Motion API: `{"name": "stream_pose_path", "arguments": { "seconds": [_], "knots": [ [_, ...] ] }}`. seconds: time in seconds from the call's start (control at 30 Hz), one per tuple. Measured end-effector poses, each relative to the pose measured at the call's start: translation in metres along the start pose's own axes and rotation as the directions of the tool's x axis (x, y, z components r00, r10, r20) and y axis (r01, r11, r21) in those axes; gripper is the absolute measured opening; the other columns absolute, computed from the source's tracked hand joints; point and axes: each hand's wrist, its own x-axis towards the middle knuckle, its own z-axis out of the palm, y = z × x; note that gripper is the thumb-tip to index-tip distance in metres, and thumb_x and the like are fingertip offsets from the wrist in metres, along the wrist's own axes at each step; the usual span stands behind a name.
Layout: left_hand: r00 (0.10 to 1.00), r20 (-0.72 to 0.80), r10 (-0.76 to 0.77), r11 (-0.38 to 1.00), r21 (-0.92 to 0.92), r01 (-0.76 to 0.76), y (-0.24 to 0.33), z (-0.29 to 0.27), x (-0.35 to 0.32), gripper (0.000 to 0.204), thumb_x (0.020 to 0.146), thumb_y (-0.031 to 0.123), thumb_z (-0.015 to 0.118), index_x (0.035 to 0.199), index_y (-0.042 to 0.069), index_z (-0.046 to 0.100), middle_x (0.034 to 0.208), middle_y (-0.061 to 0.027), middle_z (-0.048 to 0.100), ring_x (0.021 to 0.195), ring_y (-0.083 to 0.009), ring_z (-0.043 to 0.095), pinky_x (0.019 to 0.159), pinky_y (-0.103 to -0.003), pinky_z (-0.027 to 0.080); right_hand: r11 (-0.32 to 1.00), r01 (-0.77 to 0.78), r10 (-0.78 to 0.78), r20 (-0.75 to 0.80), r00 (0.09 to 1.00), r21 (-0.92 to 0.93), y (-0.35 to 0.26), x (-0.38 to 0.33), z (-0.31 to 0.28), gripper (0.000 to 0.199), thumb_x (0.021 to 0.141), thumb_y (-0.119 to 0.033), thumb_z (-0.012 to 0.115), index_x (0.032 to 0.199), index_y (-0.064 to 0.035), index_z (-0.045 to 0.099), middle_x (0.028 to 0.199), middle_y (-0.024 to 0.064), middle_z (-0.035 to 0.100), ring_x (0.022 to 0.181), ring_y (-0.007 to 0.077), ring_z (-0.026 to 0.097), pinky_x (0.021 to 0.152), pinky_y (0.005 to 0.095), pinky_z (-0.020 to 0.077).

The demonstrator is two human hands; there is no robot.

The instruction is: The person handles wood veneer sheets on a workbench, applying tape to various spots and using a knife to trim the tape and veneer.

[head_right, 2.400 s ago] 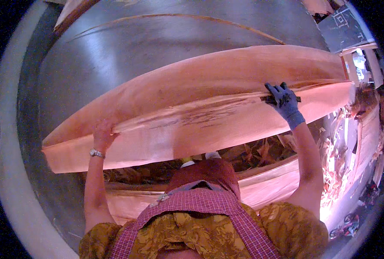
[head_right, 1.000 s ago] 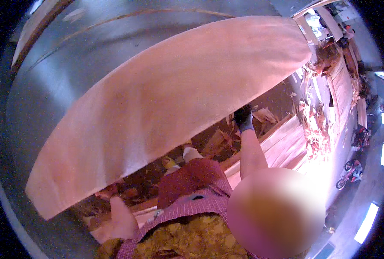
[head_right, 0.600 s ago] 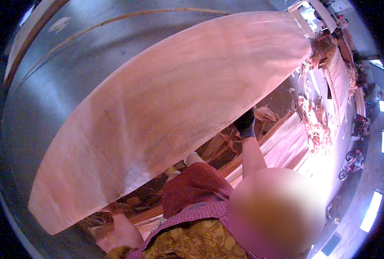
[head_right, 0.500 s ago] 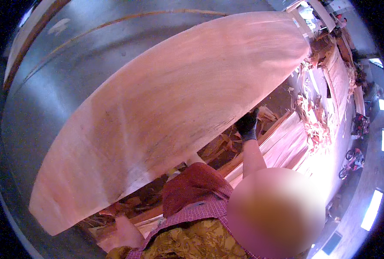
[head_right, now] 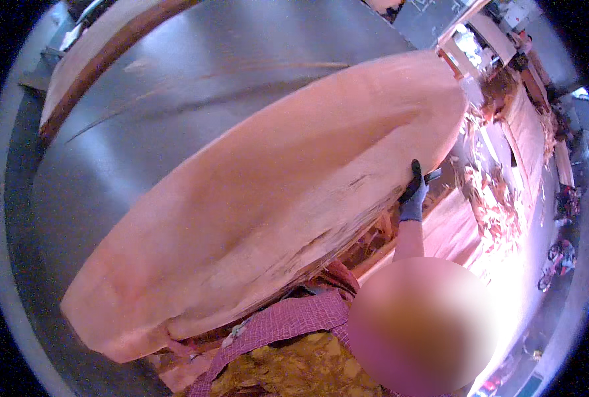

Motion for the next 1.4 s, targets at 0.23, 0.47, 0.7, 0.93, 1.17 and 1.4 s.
{"name": "stream_pose_path", "arguments": {
  "seconds": [0.23, 0.47, 0.7, 0.93, 1.17, 1.4],
  "knots": [
    [0.991, 0.126, 0.037, 0.991, -0.129, -0.021, 0.195, 0.066, 0.106, 0.038, 0.084, 0.039, 0.062, 0.105, 0.008, 0.057, 0.098, -0.0039, 0.059, 0.084, -0.0159, 0.058, 0.071, -0.03, 0.048, 0.952, 0.295, -0.288, 0.088, 0.954, -0.077, -0.019, 0.051, 0.209, 0.055, 0.079, -0.008, 0.075, 0.129, -0.0029, 0.052, 0.104, 0.0052, 0.062, 0.085, 0.0188, 0.059, 0.073, 0.0314, 0.0502],
    [0.996, 0.089, -0.012, 0.983, -0.182, 0.028, 0.363, 0.192, 0.257, 0.021, 0.084, 0.032, 0.061, 0.08, 0.012, 0.06, 0.071, 0.0007, 0.06, 0.057, -0.0094, 0.056, 0.047, -0.023, 0.043, 0.741, 0.465, -0.453, 0.15, 0.879, -0.485, 0.067, 0.14, 0.458, 0.032, 0.082, -0.018, 0.069, 0.107, 0.0003, 0.062, 0.094, 0.0057, 0.066, 0.082, 0.0195, 0.062, 0.076, 0.0335, 0.0488],
    [0.989, 0.141, -0.03, 0.986, -0.159, 0.053, 0.444, 0.38, 0.389, 0.022, 0.082, 0.029, 0.062, 0.067, 0.014, 0.054, 0.056, 0.0009, 0.053, 0.046, -0.0128, 0.052, 0.041, -0.023, 0.041, 0.384, 0.39, -0.397, 0.231, 0.888, -0.837, 0.181, 0.229, 0.602, 0.042, 0.079, -0.03, 0.055, 0.106, 0.0019, 0.058, 0.094, 0.023, 0.067, 0.09, 0.0377, 0.066, 0.08, 0.044, 0.0498],
    [0.942, 0.225, -0.248, 0.963, -0.049, 0.265, 0.355, 0.586, 0.506, 0.03, 0.078, 0.039, 0.062, 0.076, 0.01, 0.059, 0.069, -0.0054, 0.061, 0.057, -0.0192, 0.058, 0.048, -0.03, 0.049, 0.531, 0.214, 0.078, 0.299, 0.951, -0.82, 0.299, 0.383, 0.615, 0.071, 0.083, -0.064, 0.055, 0.093, 0.0059, 0.067, 0.085, 0.0215, 0.069, 0.074, 0.0323, 0.068, 0.071, 0.0443, 0.0511],
    [0.912, 0.318, -0.26, 0.961, -0.004, 0.276, 0.362, 0.534, 0.521, 0.056, 0.087, 0.056, 0.054, 0.1, 0.003, 0.062, 0.085, -0.0125, 0.067, 0.069, -0.0247, 0.063, 0.061, -0.033, 0.055, 0.392, 0.162, 0.378, 0.319, 0.869, -0.905, 0.351, 0.324, 0.653, 0.072, 0.081, -0.064, 0.064, 0.099, 0.0048, 0.061, 0.081, 0.0121, 0.064, 0.071, 0.0212, 0.064, 0.061, 0.0375, 0.0518],
    [0.927, 0.286, -0.241, 0.859, -0.382, 0.341, 0.362, 0.496, 0.47, 0.057, 0.089, 0.053, 0.056, 0.116, 0.002, 0.058, 0.103, -0.0132, 0.064, 0.091, -0.0309, 0.062, 0.081, -0.044, 0.054, -0.139, 0.968, -0.295, 0.942, 0.159, -0.207, 0.338, 0.146, 0.633, 0.038, 0.09, -0.029, 0.062, 0.119, -0.0047, 0.06, 0.089, 0.0163, 0.067, 0.069, 0.0292, 0.065, 0.055, 0.0346, 0.0494]
  ]
}}
